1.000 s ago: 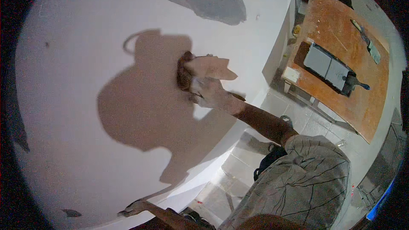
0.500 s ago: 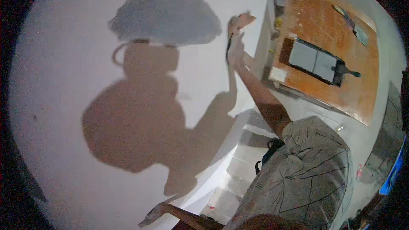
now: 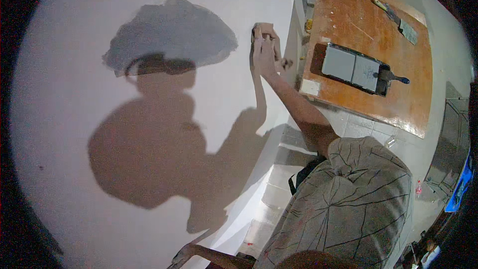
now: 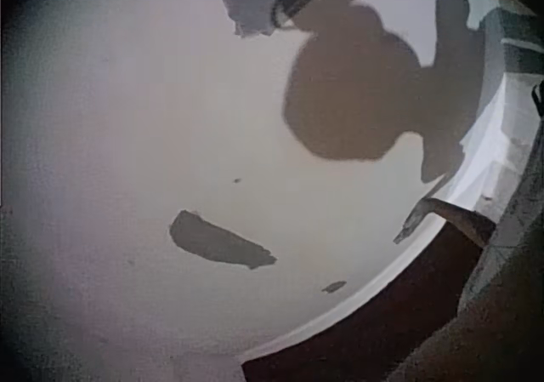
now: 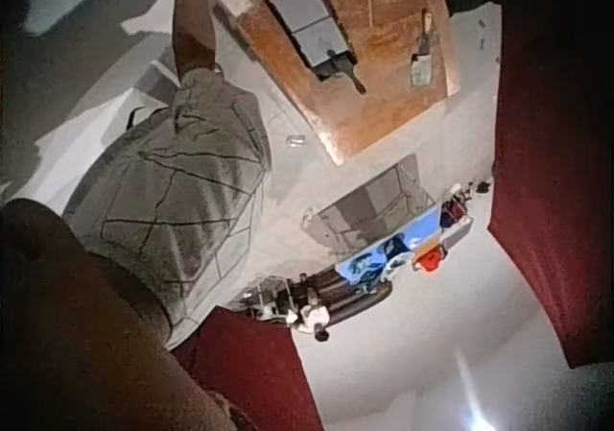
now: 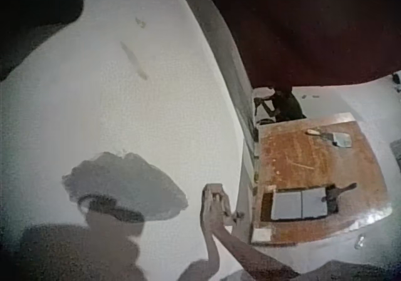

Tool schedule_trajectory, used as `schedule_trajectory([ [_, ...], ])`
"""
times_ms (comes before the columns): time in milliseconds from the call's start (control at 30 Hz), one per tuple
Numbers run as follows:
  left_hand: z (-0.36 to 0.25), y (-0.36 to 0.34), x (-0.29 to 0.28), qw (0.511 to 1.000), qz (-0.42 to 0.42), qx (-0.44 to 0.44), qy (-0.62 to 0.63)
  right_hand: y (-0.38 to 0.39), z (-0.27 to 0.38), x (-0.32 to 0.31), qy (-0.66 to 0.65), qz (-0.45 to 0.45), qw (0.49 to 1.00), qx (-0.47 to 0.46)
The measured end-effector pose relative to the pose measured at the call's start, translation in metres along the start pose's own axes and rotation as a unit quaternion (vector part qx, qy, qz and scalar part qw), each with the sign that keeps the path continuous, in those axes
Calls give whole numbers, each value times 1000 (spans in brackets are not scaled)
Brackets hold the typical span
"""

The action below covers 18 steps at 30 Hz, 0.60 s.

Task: Applying wall putty to fill imperfections and then sanding the area smooth.

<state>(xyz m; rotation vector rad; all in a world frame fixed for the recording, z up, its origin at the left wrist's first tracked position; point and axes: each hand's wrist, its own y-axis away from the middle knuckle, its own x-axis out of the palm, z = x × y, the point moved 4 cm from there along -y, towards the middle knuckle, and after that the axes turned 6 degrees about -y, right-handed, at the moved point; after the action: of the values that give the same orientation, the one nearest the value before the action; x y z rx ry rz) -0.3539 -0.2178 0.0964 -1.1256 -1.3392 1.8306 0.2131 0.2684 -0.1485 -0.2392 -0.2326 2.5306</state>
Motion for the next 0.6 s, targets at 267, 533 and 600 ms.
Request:
schedule_trajectory([
  [267, -4, 7, -3, 999, -32, -34, -9, 205, 18, 20, 153, 486, 857, 84],
  [533, 14, 61, -38, 979, -73, -187, -30, 295, 200, 54, -19, 559, 742, -371],
  [600, -80, 26, -52, 968, 9, -242, 65, 261, 214, 76, -24, 561, 719, -410],
])
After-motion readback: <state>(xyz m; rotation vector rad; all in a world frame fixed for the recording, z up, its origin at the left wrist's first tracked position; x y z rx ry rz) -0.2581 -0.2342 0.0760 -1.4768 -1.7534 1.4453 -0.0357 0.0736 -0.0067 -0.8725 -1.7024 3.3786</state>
